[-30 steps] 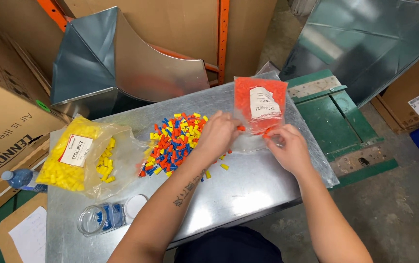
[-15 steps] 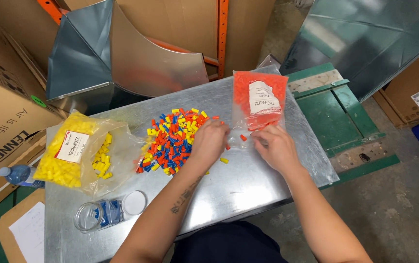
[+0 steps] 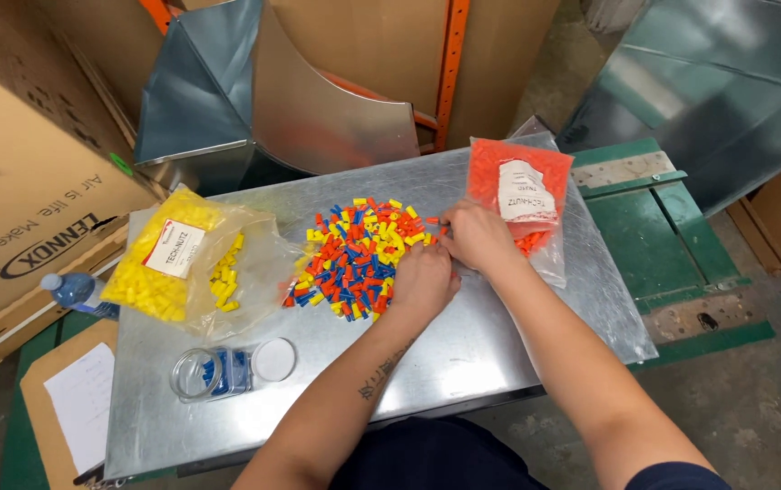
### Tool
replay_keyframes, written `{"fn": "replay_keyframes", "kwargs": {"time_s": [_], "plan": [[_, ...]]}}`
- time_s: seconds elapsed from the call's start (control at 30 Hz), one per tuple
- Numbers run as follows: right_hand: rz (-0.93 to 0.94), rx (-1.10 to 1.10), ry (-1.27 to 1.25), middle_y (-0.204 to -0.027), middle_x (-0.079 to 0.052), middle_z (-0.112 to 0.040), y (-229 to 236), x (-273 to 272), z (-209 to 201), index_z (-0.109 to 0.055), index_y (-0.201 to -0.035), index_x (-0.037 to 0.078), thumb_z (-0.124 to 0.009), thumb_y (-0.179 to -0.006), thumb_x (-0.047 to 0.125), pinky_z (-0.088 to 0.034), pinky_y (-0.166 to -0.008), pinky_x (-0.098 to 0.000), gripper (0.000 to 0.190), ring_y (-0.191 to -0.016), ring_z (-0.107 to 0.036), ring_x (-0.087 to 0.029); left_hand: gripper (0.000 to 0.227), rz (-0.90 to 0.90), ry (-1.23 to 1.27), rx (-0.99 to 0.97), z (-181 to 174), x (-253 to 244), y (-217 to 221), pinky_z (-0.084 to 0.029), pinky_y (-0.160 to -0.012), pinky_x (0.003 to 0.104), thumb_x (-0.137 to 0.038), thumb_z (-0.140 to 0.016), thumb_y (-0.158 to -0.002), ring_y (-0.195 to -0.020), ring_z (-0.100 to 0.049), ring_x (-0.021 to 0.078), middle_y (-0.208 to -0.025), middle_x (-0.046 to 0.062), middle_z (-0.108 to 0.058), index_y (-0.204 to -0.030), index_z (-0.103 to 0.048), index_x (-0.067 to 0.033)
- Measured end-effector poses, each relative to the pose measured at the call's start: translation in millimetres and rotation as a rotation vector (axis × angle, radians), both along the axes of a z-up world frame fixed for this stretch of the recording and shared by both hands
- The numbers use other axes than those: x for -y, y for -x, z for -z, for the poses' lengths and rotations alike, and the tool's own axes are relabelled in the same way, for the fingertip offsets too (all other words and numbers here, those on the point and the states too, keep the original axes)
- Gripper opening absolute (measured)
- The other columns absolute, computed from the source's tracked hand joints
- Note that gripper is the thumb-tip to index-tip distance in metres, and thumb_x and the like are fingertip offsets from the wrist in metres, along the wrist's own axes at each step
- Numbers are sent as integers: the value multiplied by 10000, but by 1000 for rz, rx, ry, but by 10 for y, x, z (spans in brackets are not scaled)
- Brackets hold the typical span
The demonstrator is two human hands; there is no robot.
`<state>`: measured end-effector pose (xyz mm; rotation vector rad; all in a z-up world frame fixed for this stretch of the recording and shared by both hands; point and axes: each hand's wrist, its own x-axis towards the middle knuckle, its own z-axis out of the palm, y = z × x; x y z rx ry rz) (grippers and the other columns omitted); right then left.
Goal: The person sorts a mixed pile of small blue, yellow, and orange plastic pieces on a metal table. They pick up blue pieces and place them into a clear glass jar, then move orange pieces into a plastic bag, and yellow pieces into another plastic bag.
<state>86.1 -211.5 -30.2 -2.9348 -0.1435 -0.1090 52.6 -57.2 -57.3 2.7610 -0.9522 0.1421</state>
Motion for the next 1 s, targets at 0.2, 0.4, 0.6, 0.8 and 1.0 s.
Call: {"fn": "replay_keyframes", "kwargs": {"time_s": [0.2, 0.4, 0.6, 0.8, 1.0], "plan": [[20, -81, -31, -942, -70, -724, 48, -24, -107, -797, -983, 188, -789, -818, 386, -603, -883, -484, 257, -998, -754, -342, 319, -15, 55, 4, -166, -107, 106, -577, -773, 392, -309, -769, -776, -960, -683, 292, -862, 116, -702, -961, -731, -52], [157, -4, -241, -991, -47, -742, 838, 74, -717, -773, -1095, 200, -767, -870, 406, -590, -886, -510, 305, -1029, -732, -331, 263, -2, 185, 17, -642, -238, 209, -567, -777, 383, -264, -747, -809, -933, -679, 291, -850, 113, -678, -961, -717, -52], [377, 34, -203, -1005, 30, -744, 1261, 494, -529, -770, -1101, 258, -789, -837, 411, -591, -894, -446, 306, -1024, -717, -266, 218, 127, 296, -51, -485, 160, 126, -567, -786, 389, -257, -773, -826, -897, -683, 280, -835, 77, -661, -940, -694, -90], [390, 142, -188, -1065, 71, -757, 1258, 642, -357, -781, -1191, 286, -794, -868, 356, -563, -911, -384, 330, -1007, -703, -212, 223, 142, 303, 54, -75, 422, 99, -570, -799, 395, -290, -786, -843, -894, -682, 274, -840, 69, -654, -947, -695, -115], [202, 309, -291, -1089, 35, -786, 1280, 404, -93, -802, -1148, 261, -803, -864, 231, -569, -897, -378, 285, -986, -721, -242, 183, 161, 426, 21, -252, -45, 638, -561, -795, 360, -332, -725, -920, -877, -672, 245, -807, 36, -620, -986, -719, -162]]}}
